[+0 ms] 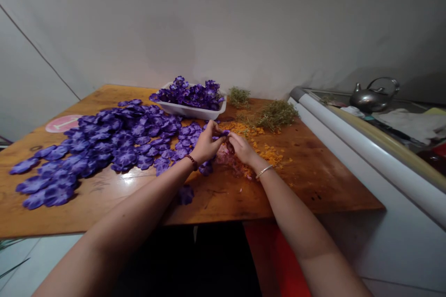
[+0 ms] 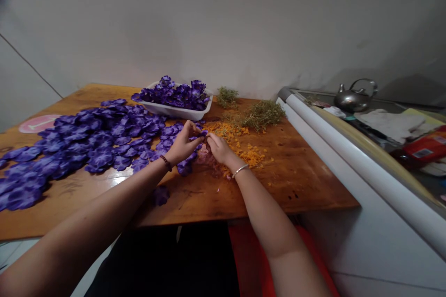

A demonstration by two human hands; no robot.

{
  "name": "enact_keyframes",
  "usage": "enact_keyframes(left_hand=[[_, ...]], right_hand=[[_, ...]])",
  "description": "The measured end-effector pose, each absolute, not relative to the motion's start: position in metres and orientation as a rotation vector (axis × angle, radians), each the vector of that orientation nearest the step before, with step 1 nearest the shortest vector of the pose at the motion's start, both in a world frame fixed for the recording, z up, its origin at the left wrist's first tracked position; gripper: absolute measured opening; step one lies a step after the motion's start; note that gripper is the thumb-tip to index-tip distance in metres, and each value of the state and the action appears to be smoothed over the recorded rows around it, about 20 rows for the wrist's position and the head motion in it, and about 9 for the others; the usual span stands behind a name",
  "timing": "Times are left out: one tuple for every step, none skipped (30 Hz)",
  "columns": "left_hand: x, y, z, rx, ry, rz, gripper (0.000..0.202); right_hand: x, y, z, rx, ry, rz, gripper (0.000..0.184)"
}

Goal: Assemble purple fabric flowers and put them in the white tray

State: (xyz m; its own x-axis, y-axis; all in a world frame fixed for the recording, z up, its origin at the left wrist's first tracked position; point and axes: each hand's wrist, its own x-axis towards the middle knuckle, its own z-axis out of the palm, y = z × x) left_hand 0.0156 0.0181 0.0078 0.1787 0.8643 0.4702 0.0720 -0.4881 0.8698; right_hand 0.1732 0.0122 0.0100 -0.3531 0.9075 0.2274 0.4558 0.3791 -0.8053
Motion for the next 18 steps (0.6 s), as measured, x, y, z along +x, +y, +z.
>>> enact_keyframes(left_hand=[[0.015,0.018,0.008,1.731,0.896,1.387,0.028],[0.015,0.018,0.008,1.736,0.904,1.393,0.027],[0.015,0.018,0.009,1.748,0.916,1.399,0.027],[0.014,0.018,0.010,1.765,0.933,1.405,0.026],[0.014,0.018,0.011,1.789,0.955,1.408,0.025],[0.013,0.018,0.012,1.817,0.976,1.408,0.025],[0.012,0.017,0.014,1.848,0.995,1.405,0.024],[0.011,0.017,0.015,1.881,1.009,1.399,0.024],[0.011,0.016,0.017,1.909,1.014,1.391,0.024],[0.010,0.016,0.018,1.929,1.012,1.381,0.024],[0.008,0.016,0.019,1.942,1.004,1.368,0.024],[0.007,0.017,0.020,1.950,0.996,1.353,0.024],[0.006,0.017,0.020,1.953,0.987,1.337,0.025],[0.005,0.017,0.020,1.954,0.979,1.322,0.026],[0.004,0.018,0.020,1.954,0.970,1.308,0.026],[0.004,0.018,0.021,1.955,0.963,1.295,0.027],[0.004,0.017,0.021,1.953,0.957,1.284,0.027],[0.004,0.017,0.021,1.948,0.952,1.274,0.027]], right_hand=[[0.173,0.012,0.011,-1.166,-1.946,0.855,0.025],[0.173,0.011,0.012,-1.160,-1.937,0.857,0.027],[0.173,0.011,0.012,-1.152,-1.936,0.858,0.028],[0.173,0.011,0.012,-1.144,-1.940,0.854,0.029],[0.173,0.011,0.012,-1.137,-1.945,0.842,0.029],[0.173,0.011,0.012,-1.133,-1.952,0.827,0.030],[0.174,0.012,0.012,-1.135,-1.960,0.808,0.030],[0.174,0.012,0.012,-1.140,-1.966,0.787,0.030],[0.174,0.012,0.012,-1.146,-1.973,0.768,0.030],[0.174,0.012,0.012,-1.150,-1.979,0.753,0.030],[0.174,0.012,0.013,-1.154,-1.988,0.741,0.029],[0.175,0.012,0.013,-1.158,-1.998,0.730,0.029],[0.175,0.012,0.013,-1.166,-2.009,0.718,0.028],[0.175,0.012,0.014,-1.179,-2.020,0.705,0.028],[0.175,0.012,0.014,-1.196,-2.030,0.689,0.027],[0.174,0.012,0.014,-1.212,-2.038,0.674,0.025],[0.174,0.012,0.014,-1.224,-2.042,0.665,0.023],[0.174,0.012,0.014,-1.228,-2.042,0.667,0.022]])
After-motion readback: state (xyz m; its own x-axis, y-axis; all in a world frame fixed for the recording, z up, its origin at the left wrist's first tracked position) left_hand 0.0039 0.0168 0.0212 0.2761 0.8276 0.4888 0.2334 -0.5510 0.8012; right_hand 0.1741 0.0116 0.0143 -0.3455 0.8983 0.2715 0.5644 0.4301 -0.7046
